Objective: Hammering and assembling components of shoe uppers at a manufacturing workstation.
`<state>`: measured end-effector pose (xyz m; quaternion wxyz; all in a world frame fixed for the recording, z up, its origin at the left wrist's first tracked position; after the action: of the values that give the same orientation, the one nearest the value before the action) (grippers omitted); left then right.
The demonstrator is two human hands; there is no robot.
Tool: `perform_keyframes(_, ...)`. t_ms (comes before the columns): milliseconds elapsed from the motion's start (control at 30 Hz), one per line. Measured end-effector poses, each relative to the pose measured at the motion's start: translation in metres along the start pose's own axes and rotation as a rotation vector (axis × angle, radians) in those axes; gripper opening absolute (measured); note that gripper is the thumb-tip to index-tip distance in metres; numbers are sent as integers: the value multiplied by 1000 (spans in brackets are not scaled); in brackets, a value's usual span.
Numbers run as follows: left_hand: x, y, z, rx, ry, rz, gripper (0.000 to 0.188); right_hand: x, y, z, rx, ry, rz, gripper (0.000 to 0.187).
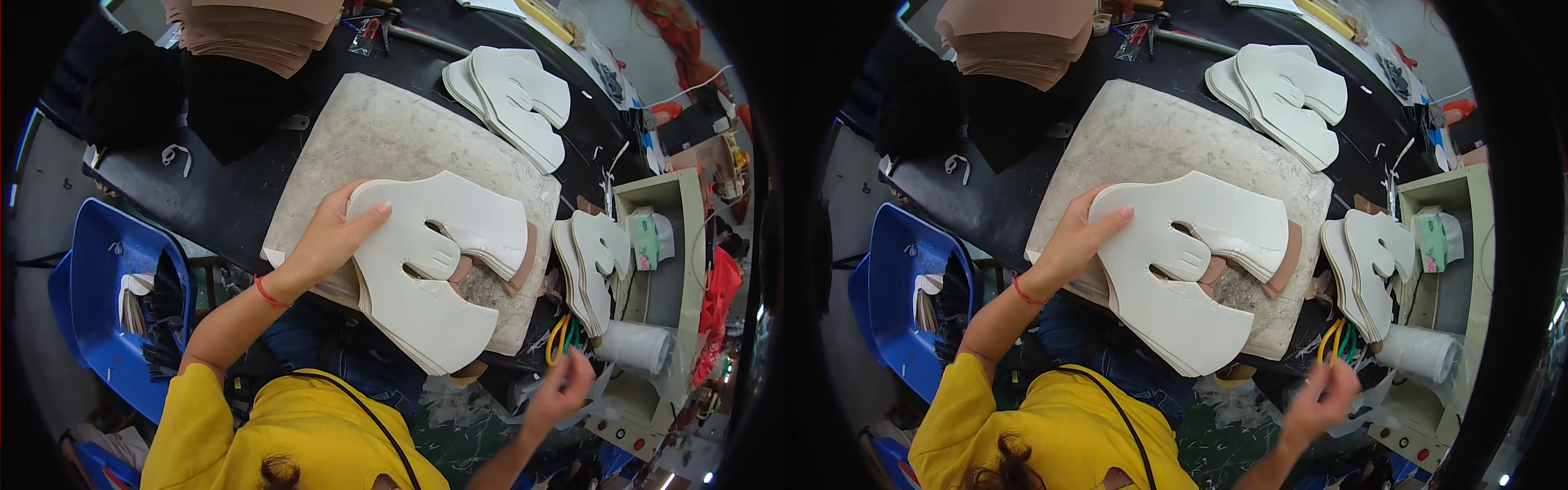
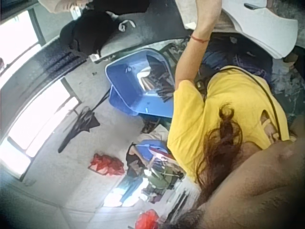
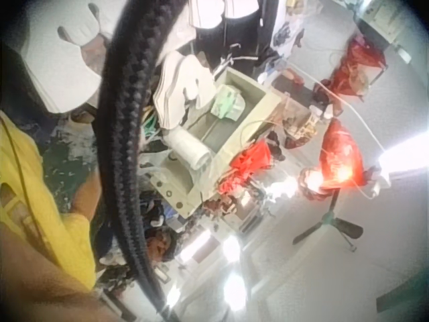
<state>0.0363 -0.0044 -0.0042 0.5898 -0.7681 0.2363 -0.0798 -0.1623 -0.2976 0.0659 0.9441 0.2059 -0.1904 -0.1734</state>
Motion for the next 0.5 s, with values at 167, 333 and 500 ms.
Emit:
perform_keyframes(167,1,8,3,91,8,-2,34,37,114,-96,-17,424,715,25)
perform_keyframes(333,2,7,3,140,3,-33,35,42,148,-115,-398,729,1065,16)
perform_keyframes(500,2,10,11,165,58,-60,35,41,144,-128,-515,745,1088,6)
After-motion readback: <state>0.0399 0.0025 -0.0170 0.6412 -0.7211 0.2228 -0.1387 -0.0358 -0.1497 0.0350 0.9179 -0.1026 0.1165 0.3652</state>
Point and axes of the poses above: each hand's wrist, its own x-axis towards the middle knuckle, its own z-axis out of the back of the hand, y = z × x, the point moved 4 cm from there along x, towards the middle knuckle, and after that the axes turned 12 degrees about y, right-handed, at the moved point
